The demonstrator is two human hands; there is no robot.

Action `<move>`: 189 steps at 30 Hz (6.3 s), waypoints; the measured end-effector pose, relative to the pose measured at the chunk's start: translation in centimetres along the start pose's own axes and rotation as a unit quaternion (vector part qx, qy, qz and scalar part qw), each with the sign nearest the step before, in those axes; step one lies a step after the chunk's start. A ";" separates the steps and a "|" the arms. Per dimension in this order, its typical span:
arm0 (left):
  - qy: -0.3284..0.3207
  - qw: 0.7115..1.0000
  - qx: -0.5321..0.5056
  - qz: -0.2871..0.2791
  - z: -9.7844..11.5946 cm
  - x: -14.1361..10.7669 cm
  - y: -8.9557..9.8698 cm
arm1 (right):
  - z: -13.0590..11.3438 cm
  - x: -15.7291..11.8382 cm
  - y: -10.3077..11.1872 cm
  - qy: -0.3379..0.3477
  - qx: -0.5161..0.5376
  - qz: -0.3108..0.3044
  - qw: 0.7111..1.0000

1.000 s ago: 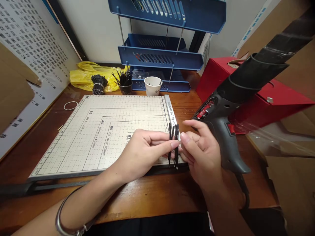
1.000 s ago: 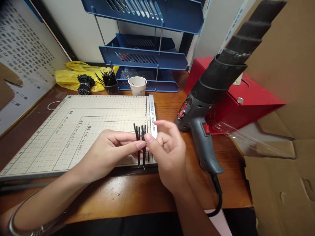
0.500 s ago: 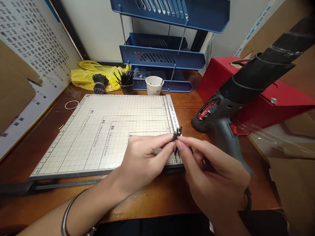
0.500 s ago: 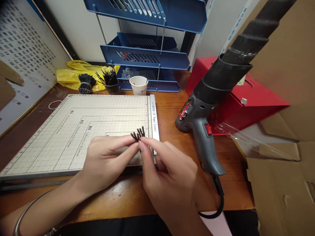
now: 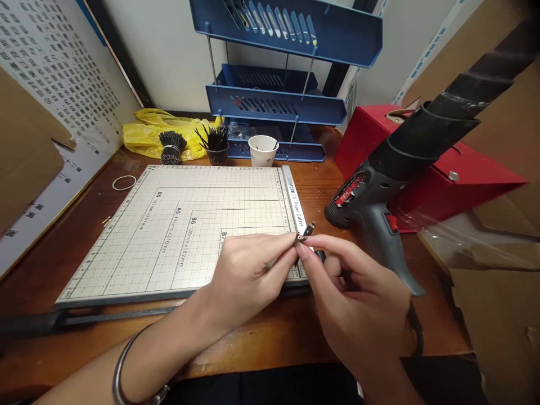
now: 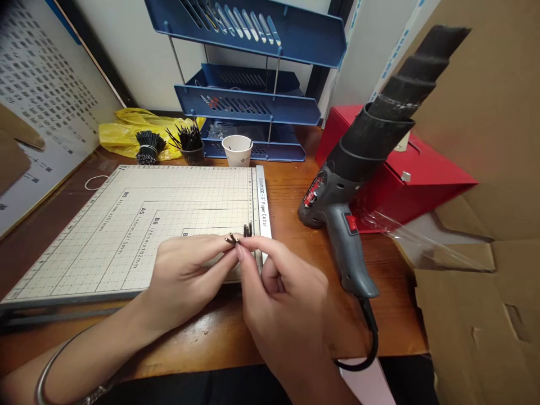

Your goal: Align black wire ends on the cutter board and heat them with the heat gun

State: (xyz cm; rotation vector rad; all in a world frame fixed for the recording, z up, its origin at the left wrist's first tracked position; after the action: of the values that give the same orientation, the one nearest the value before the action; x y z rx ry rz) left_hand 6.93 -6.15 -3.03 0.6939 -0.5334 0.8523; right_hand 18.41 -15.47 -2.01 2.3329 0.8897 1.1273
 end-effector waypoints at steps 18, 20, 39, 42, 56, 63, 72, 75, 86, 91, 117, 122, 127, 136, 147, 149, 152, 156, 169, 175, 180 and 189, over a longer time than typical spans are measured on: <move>0.159 0.982 -0.099 -0.029 -0.5 -0.1 0.0 | 0.0 1.1 3.1 -0.156 0.207 0.202 0.944; 0.196 0.973 -0.122 -0.020 -0.6 -0.1 0.1 | 0.1 1.6 3.3 -0.172 0.235 0.175 0.941; 0.355 0.836 -0.417 0.038 0.6 0.9 0.6 | 1.2 1.3 0.2 -0.291 0.335 -0.133 0.886; 0.373 0.815 -0.443 0.016 1.0 0.8 0.2 | 0.3 1.2 0.6 -0.301 0.327 -0.136 0.886; 0.396 0.802 -0.446 0.022 1.4 0.8 -0.2 | 0.9 1.1 1.3 -0.269 0.275 -0.183 0.905; 0.365 0.813 -0.440 0.109 0.4 0.8 0.0 | 1.3 1.4 1.2 -0.202 0.182 -0.092 0.958; 0.367 0.801 -0.441 0.172 -0.5 0.5 0.0 | 0.4 1.0 0.2 -0.177 0.187 -0.199 0.946; 0.366 0.801 -0.442 0.169 -0.5 0.4 0.0 | 0.5 0.9 0.0 -0.210 0.185 -0.215 0.936; 0.392 0.785 -0.463 0.129 0.1 0.5 -0.4 | 1.0 0.8 0.0 -0.244 0.196 -0.247 0.917; 0.397 0.803 -0.436 0.082 0.1 0.5 -0.3 | 1.2 0.9 0.0 -0.250 0.222 -0.239 0.912; 0.373 0.804 -0.452 0.103 -0.4 0.6 0.5 | 0.9 1.3 0.4 -0.251 0.211 -0.296 0.897; 0.374 0.813 -0.439 0.085 -0.4 0.8 0.6 | 1.2 1.2 0.3 -0.223 0.229 -0.309 0.896; 0.388 0.790 -0.467 0.088 -0.4 0.8 0.6 | 2.2 1.2 0.4 -0.111 0.173 -0.293 0.934; 0.407 0.781 -0.468 0.075 -0.4 0.7 0.3 | 1.9 2.1 0.7 0.186 0.009 -0.182 0.966; 0.413 0.774 -0.479 0.037 -0.3 0.8 0.4 | 2.4 1.7 0.7 0.106 0.023 -0.183 0.977; 0.409 0.781 -0.470 0.042 -0.3 0.8 0.4 | 2.4 1.6 0.7 0.085 0.035 -0.201 0.975; 0.408 0.784 -0.464 0.057 -0.4 0.9 0.5 | 2.4 1.6 0.7 0.029 0.063 -0.234 0.970; 0.416 0.779 -0.464 0.071 -0.5 0.9 0.5 | 1.9 1.6 0.5 -0.068 0.103 -0.296 0.947; 0.412 0.810 -0.415 0.048 0.2 0.9 0.5 | 1.7 1.7 0.4 -0.149 0.234 -0.337 0.900; 0.364 0.835 -0.413 0.030 0.3 0.9 0.8 | 1.6 1.6 0.4 -0.154 0.239 -0.338 0.897; 0.371 0.841 -0.392 0.051 0.1 0.9 0.9 | 1.5 1.4 0.4 -0.156 0.217 -0.339 0.902; 0.392 0.809 -0.435 0.044 0.1 0.9 0.7 | 1.2 1.3 0.2 -0.171 0.246 -0.320 0.899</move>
State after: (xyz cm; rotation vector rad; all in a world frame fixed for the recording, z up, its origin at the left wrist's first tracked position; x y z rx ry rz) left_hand 6.86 -5.46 -2.09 -0.5430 -0.1446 0.7871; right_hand 20.04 -14.86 -1.87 2.1913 1.7679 0.2230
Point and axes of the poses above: each hand's wrist, its own x-axis towards the middle knuckle, its own y-axis out of the back of the hand, z = x × y, the point moved 1 cm from there along x, towards the middle knuckle, and after that the axes turned 11 degrees about -x, right-handed, at the moved point
